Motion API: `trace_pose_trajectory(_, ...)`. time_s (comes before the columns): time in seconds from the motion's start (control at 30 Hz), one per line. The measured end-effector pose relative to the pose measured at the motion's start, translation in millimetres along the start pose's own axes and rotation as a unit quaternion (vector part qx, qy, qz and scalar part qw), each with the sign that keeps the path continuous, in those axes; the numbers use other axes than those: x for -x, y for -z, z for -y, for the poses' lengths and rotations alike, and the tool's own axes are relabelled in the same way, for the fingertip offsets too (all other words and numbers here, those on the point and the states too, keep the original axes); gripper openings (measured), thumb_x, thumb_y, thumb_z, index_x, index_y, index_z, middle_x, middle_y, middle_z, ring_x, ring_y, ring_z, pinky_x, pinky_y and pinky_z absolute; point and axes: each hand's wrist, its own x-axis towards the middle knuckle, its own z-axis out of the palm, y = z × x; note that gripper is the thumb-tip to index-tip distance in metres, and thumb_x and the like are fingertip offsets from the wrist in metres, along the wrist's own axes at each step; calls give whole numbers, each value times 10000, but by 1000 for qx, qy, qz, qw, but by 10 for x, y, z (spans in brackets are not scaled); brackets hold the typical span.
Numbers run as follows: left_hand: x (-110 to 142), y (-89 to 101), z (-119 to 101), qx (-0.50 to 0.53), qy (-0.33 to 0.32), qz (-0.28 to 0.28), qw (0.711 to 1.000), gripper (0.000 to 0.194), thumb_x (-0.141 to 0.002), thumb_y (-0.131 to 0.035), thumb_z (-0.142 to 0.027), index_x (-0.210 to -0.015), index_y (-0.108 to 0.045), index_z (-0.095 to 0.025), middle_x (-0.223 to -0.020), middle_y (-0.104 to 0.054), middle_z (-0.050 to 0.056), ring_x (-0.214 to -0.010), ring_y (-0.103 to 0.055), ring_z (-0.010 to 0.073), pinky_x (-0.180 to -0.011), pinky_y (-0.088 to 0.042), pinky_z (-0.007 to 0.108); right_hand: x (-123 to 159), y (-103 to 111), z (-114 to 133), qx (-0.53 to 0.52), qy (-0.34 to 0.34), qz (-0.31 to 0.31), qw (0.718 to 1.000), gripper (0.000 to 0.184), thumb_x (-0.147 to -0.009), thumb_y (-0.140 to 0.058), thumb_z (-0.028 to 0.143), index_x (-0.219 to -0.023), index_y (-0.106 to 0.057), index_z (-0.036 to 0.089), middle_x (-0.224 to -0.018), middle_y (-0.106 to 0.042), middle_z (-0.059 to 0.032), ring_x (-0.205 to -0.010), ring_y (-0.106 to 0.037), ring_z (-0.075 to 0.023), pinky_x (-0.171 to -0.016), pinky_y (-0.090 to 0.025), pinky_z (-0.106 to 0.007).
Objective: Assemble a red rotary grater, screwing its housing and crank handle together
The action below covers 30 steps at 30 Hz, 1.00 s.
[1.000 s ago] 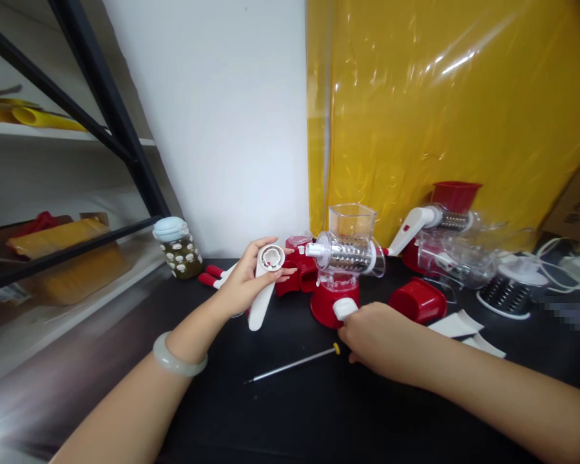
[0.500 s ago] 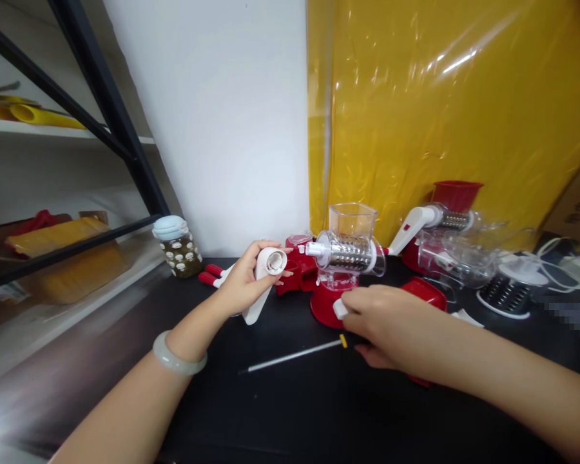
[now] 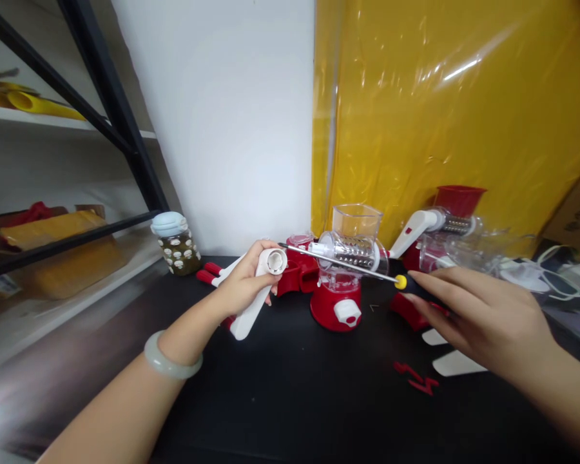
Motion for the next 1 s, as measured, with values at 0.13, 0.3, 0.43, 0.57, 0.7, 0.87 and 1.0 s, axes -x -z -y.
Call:
trace_pose_trajectory(0.13,9,20,90,-116,-68,-23,991,421,-844,-615,-166,-1226,-467,-264,-848,-558,-7,-618,-590,134,-484,-523,241,134,-74,-53,5,32,-4,999,316,-831,-686,218,-1145,-661,245,-915,-717,-58,-744,-648,-183,-624,-460,-301)
trace_pose_trajectory(0.3,17,24,169,-194,-124,-38,972,396,-863,-593,-169,-1231,-480,-258,-961,-569,30,-614,-582,132,-504,-503,255,186,-130,-77,19,44,17,999,262,-840,-682,229,-1102,-679,230,-912,-718,-58,-749,-650,-180,-629,-471,-299)
trace_pose_trajectory(0.43,24,-7,176,-215,-140,-31,966,391,-865,-582,-154,-1230,-479,-250,-877,-568,9,-596,-567,132,-544,-491,269,179,-147,-36,36,65,22,997,240,-824,-704,226,-1060,-679,191,-888,-716,-58,-718,-654,-169,-609,-472,-293)
trace_pose_trajectory(0.57,29,-29,171,-236,-147,-29,960,385,-871,-567,-148,-1228,-457,-241,-830,-567,-3,-579,-570,132,-556,-491,277,181,-150,-14,32,59,28,997,224,-841,-684,232,-1064,-665,207,-877,-714,-49,-711,-655,-167,-601,-481,-293)
trace_pose_trajectory(0.7,28,-35,167,-260,-152,-28,953,385,-877,-554,-144,-1232,-441,-239,-826,-558,-11,-579,-574,124,-568,-498,274,177,-148,-16,46,75,21,996,235,-843,-689,235,-1071,-643,200,-857,-709,-47,-693,-652,-162,-587,-490,-287)
trace_pose_trajectory(0.87,23,-26,170,-294,-157,-23,942,393,-881,-530,-125,-1233,-411,-253,-816,-546,-28,-588,-586,119,-592,-507,276,158,-145,-9,55,89,9,994,245,-835,-698,206,-1070,-632,184,-852,-710,-49,-686,-656,-157,-573,-499,-278)
trace_pose_trajectory(1.0,17,-13,182,-311,-153,-20,938,429,-868,-527,-107,-1249,-399,-257,-827,-552,-25,-591,-590,122,-606,-513,287,166,-148,3,51,84,18,995,255,-842,-687,207,-1090,-627,193,-862,-714,-50,-706,-665,-165,-584,-504,-281)
